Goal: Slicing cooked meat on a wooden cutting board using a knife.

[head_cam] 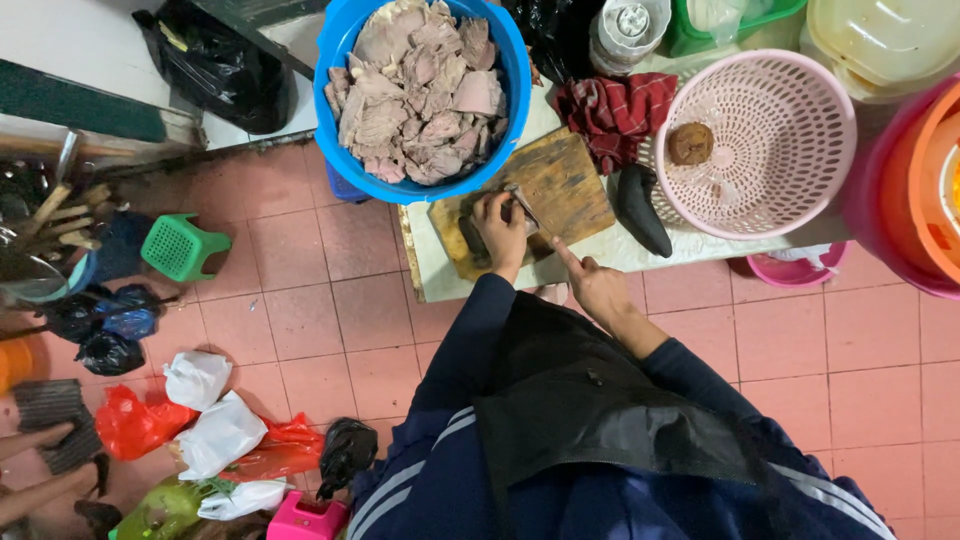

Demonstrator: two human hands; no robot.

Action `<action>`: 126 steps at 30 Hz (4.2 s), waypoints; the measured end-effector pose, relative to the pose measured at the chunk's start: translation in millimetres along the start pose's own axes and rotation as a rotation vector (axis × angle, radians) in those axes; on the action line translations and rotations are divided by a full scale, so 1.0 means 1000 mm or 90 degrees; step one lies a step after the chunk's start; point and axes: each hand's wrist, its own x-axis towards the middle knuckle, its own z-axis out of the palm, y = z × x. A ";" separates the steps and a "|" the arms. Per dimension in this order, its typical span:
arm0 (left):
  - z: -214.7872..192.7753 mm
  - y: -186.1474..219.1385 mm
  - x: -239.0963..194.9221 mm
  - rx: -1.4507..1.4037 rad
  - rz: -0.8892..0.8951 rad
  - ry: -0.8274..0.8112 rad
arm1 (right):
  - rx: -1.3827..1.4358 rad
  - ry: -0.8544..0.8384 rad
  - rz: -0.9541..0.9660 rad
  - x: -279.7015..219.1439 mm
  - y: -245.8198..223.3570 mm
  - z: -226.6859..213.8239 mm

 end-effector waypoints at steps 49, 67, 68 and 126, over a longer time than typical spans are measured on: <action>-0.006 0.004 -0.004 -0.140 -0.042 -0.041 | 0.032 -0.118 0.008 0.007 0.006 -0.032; -0.017 0.014 0.008 -0.115 0.025 -0.024 | 0.266 -0.252 0.025 0.093 0.000 -0.001; -0.016 0.014 0.009 -0.114 0.036 -0.014 | 0.239 -0.240 0.024 0.089 0.002 0.003; -0.044 0.017 -0.010 -0.047 0.060 0.020 | 0.340 -0.285 0.120 0.036 0.011 0.007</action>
